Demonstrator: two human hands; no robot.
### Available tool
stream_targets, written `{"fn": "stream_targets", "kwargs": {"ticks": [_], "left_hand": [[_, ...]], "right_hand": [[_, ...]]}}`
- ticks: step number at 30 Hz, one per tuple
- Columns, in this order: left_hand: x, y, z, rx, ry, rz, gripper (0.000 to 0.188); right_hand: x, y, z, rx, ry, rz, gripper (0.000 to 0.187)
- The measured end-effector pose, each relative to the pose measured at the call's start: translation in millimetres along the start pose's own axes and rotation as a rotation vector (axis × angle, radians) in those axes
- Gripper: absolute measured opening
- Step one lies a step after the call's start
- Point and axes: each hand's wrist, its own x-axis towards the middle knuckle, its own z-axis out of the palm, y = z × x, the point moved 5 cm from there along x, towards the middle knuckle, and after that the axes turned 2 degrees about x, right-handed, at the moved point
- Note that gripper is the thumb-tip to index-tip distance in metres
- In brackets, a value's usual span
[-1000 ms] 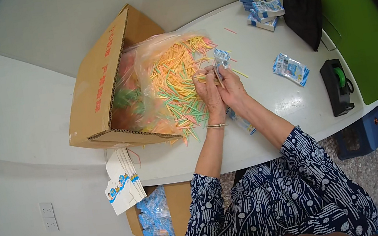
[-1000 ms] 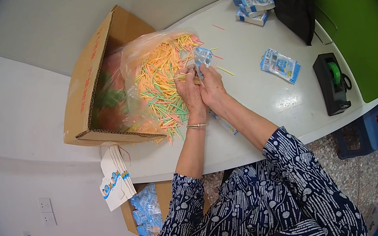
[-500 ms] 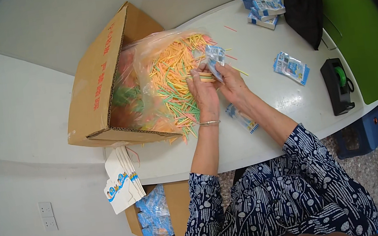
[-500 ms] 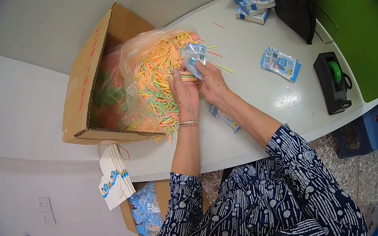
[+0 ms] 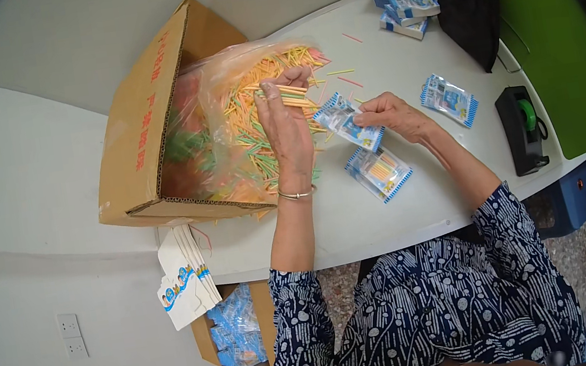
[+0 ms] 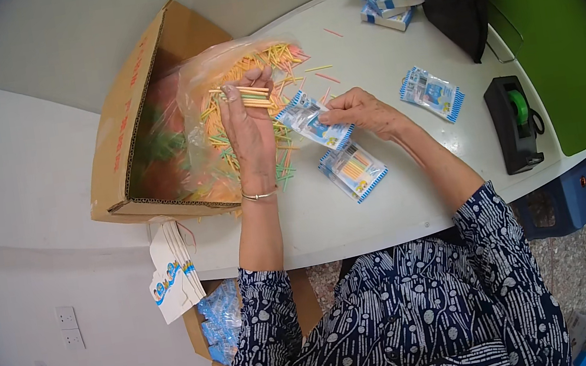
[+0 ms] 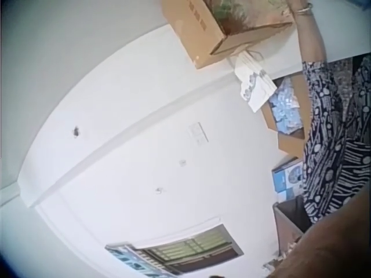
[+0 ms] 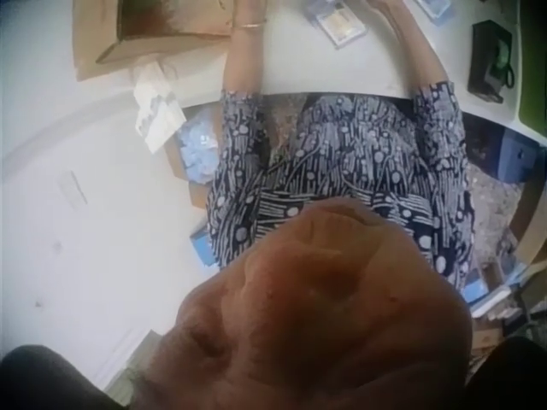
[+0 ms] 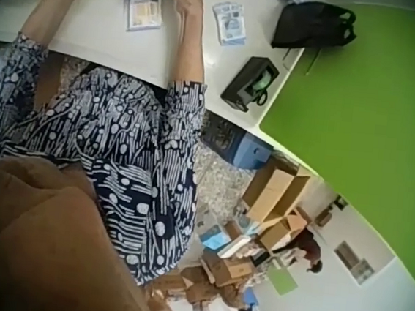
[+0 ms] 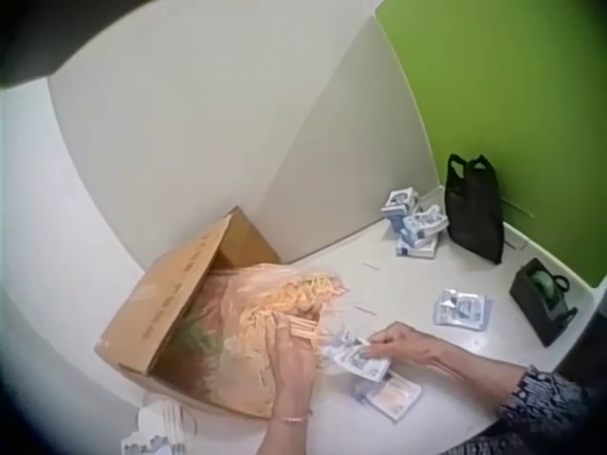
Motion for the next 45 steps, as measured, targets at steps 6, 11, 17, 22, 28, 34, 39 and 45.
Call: {"fn": "stream_targets", "kwargs": {"ticks": [6,11,17,22,28,34,39,45], "left_hand": [[-12.9,-13.0,15.2,0.032,-0.075,-0.042,0.035],[-26.9,-20.5,22.6,0.073,-0.123,-0.120,0.033],[-42.6,-29.8,27.8,0.468,-0.321,-0.168,0.033],[-24.2,-26.9,20.2,0.622,-0.267,-0.193,0.033],[-17.7,-68.5,18.3,1.339,-0.720,0.225,0.019],[-42.5,-101.2,31.3,1.885,-0.950,0.651,0.012],[-32.3,-108.2,38.1,1.872,-1.041,0.621,0.015],[-33.9,-123.0,47.3,1.801,-1.090,0.816,0.011]], "right_hand": [[-13.6,-0.4,-3.8,0.012,-0.027,0.044,0.023],[-19.8,-2.9,-5.1,-0.015,-0.030,0.014,0.023],[-28.3,0.6,-11.8,-0.039,0.007,-0.014,0.023],[-44.3,-14.3,-38.4,-0.180,0.125,-0.111,0.024],[-62.1,-28.8,-83.6,-0.130,0.342,-0.158,0.024],[-72.7,-21.1,-88.7,-0.061,0.379,-0.190,0.023],[-73.9,-19.5,-85.2,-0.157,0.365,-0.179,0.024],[-72.7,-17.2,-83.4,-0.183,0.359,-0.147,0.025]]}}
